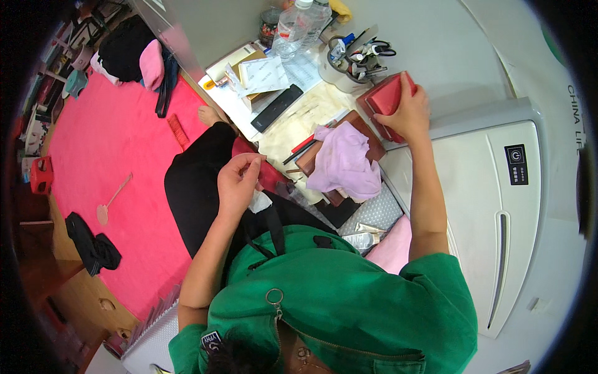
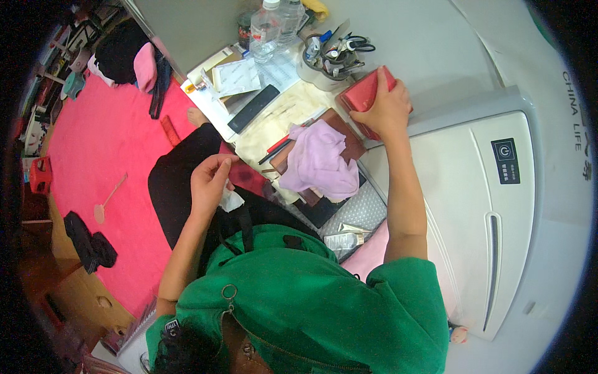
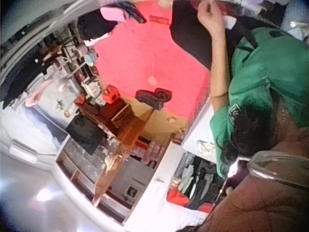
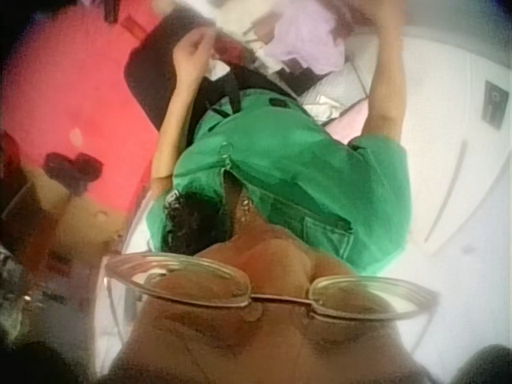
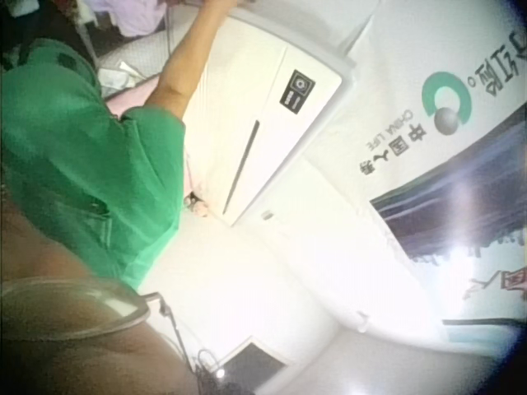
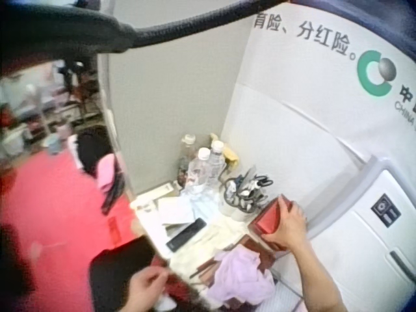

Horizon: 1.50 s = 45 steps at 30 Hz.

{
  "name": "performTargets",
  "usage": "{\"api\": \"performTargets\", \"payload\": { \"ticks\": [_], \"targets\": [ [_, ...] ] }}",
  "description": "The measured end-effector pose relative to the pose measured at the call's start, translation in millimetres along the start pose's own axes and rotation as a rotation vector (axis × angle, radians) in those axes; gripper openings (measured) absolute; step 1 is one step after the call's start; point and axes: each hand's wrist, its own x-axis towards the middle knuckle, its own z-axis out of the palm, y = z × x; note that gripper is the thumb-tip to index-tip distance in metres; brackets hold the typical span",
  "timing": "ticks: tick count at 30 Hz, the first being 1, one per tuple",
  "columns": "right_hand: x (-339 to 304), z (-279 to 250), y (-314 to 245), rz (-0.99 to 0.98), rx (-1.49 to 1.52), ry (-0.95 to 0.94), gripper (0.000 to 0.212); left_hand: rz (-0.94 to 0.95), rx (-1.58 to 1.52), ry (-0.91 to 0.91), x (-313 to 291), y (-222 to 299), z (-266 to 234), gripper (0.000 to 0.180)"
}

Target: The person wipes a white textured mattress topper with a white tissue while sitting on a bed. They then pick up a red brush and a cloth, move to a bedside table, and wipe a brown wallet and a red box with a purple cloth.

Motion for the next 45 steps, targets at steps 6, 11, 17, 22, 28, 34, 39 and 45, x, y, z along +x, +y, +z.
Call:
{"api": "performTargets", "payload": {
  "ticks": [6,11,17,22,28,34,39,45],
  "targets": [
    [-21.5,-46.5,-10.0,-0.104,0.089,0.154,0.125,0.000,-0.026,-0.038,-0.9,5.9,11.4,0.020],
    [-19.0,-65.0,-8.9,-0.257,0.238,0.098,0.125,-0.214,-0.209,-0.227,31.3,27.4,56.2,0.039],
    [-29.9,-98.2,-34.2,-0.448,0.340,-0.021,0.124,-0.382,-0.429,-0.469,52.7,42.1,85.0,0.070],
    [-38.3,-120.7,-52.0,-0.619,0.469,-0.121,0.125,-0.322,-0.565,-0.634,43.4,53.2,78.1,0.064],
    [-55.9,-117.1,-113.4,-0.835,0.438,-0.122,0.116,-0.347,-0.265,-0.505,16.6,43.3,26.4,0.060],
    [-71.8,-94.9,-182.1,-1.002,0.485,-0.011,0.112,-0.184,-0.347,-0.279,-17.9,25.8,-25.3,0.083],
    [-78.5,-85.2,-195.1,-1.069,0.564,0.012,0.102,-0.302,-0.470,-0.139,-34.7,19.3,-40.4,0.101],
    [-89.5,-70.5,-109.2,-0.651,0.755,-0.106,0.103,-0.306,-0.674,-0.046,-38.1,12.0,-35.2,0.083]
  ]
}}
